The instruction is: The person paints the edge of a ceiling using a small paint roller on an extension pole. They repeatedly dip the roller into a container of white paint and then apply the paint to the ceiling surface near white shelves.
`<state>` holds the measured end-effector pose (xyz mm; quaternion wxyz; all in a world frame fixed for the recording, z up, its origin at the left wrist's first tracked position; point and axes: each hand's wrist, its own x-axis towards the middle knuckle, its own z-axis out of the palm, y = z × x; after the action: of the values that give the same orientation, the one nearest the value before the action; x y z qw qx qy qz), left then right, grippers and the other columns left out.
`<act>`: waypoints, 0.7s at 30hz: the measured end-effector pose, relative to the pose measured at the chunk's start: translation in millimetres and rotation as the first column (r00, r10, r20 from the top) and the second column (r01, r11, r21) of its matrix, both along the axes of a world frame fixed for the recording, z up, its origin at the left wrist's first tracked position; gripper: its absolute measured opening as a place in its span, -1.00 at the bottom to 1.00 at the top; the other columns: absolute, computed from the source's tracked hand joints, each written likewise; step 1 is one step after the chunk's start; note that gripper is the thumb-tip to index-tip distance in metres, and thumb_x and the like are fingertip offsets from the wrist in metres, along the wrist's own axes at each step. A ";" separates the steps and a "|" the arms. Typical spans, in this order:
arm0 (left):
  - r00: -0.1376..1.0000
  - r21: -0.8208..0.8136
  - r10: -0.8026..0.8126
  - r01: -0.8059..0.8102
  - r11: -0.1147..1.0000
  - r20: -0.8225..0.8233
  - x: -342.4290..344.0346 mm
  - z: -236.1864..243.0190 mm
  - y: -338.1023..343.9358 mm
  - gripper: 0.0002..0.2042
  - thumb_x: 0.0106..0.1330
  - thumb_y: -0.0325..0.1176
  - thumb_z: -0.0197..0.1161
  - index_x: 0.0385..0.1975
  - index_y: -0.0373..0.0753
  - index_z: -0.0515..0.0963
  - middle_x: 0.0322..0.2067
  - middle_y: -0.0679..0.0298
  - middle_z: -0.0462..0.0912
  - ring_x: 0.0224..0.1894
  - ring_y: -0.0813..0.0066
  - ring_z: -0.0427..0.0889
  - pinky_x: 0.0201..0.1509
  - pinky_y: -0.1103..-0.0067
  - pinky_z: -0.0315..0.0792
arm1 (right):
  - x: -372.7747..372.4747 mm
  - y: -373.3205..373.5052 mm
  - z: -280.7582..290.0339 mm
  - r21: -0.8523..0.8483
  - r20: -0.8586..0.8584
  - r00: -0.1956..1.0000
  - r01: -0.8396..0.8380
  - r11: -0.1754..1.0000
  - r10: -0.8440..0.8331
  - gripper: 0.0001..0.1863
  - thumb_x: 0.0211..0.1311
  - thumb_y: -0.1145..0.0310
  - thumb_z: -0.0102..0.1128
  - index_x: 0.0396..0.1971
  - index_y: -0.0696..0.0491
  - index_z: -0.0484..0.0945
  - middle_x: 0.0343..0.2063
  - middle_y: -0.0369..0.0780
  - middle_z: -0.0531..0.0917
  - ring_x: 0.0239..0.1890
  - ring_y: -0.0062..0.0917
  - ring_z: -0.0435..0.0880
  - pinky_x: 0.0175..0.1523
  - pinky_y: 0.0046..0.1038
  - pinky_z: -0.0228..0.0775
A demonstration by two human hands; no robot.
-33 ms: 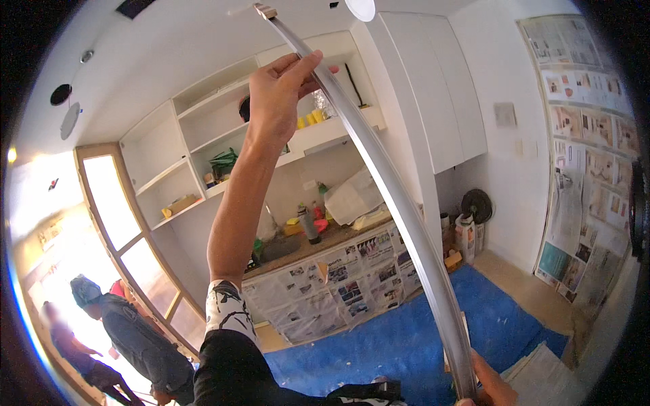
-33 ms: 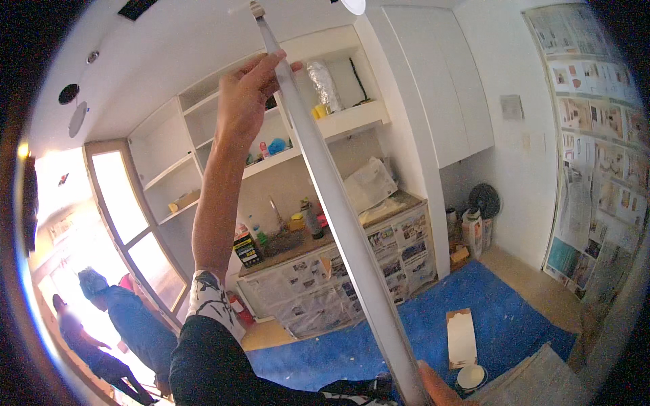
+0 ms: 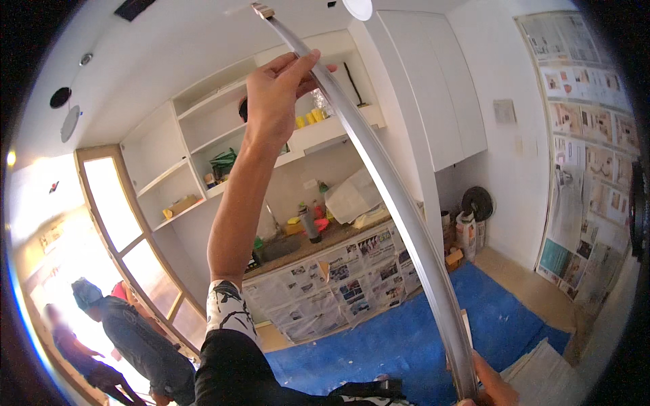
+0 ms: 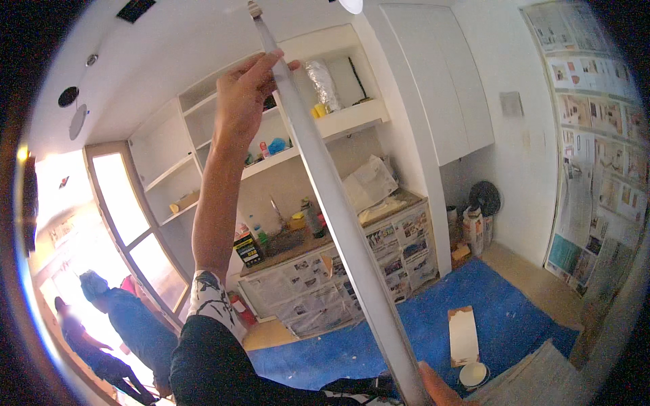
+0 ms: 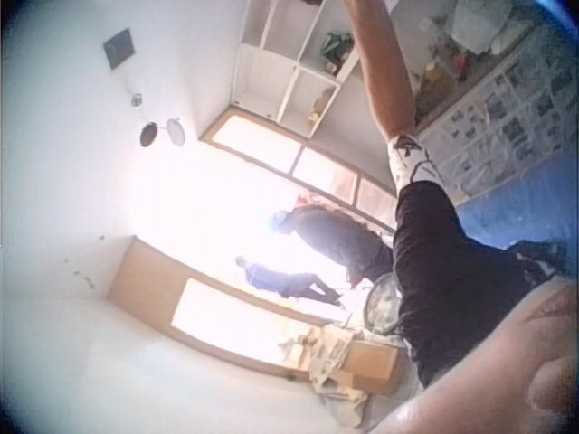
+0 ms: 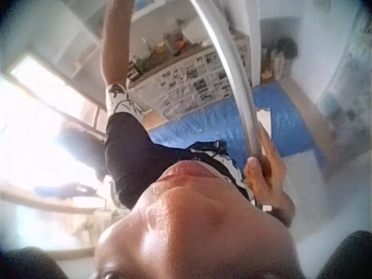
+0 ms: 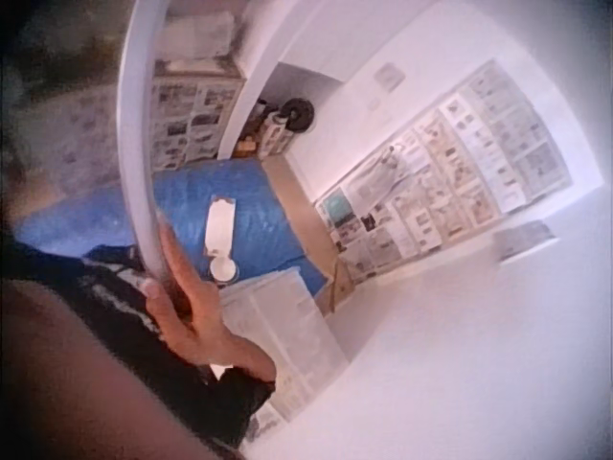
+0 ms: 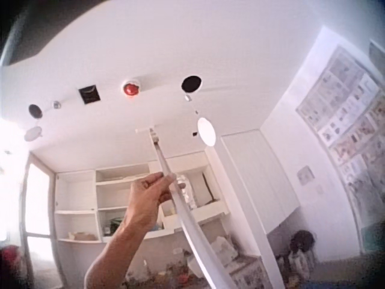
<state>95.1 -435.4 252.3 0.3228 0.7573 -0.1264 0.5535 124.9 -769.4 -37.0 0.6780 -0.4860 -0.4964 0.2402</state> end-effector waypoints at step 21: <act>0.998 -0.182 0.052 -0.058 0.982 -0.037 36.8 39.9 147.1 -0.81 0.18 -0.51 0.18 -0.30 -0.54 0.48 -0.35 -0.01 0.60 -0.27 0.23 0.67 -0.21 0.55 0.56 | 35.7 134.3 45.8 0.040 -0.008 0.998 -0.062 0.997 0.063 -0.44 0.37 0.41 -0.09 0.32 0.10 0.02 -0.77 -0.41 0.31 -0.81 -0.81 0.19 -0.72 -0.69 0.04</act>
<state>131.9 -288.3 292.1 0.3775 0.7366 -0.0489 0.5590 160.6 -635.1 8.8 0.6820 -0.4555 -0.5130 0.2535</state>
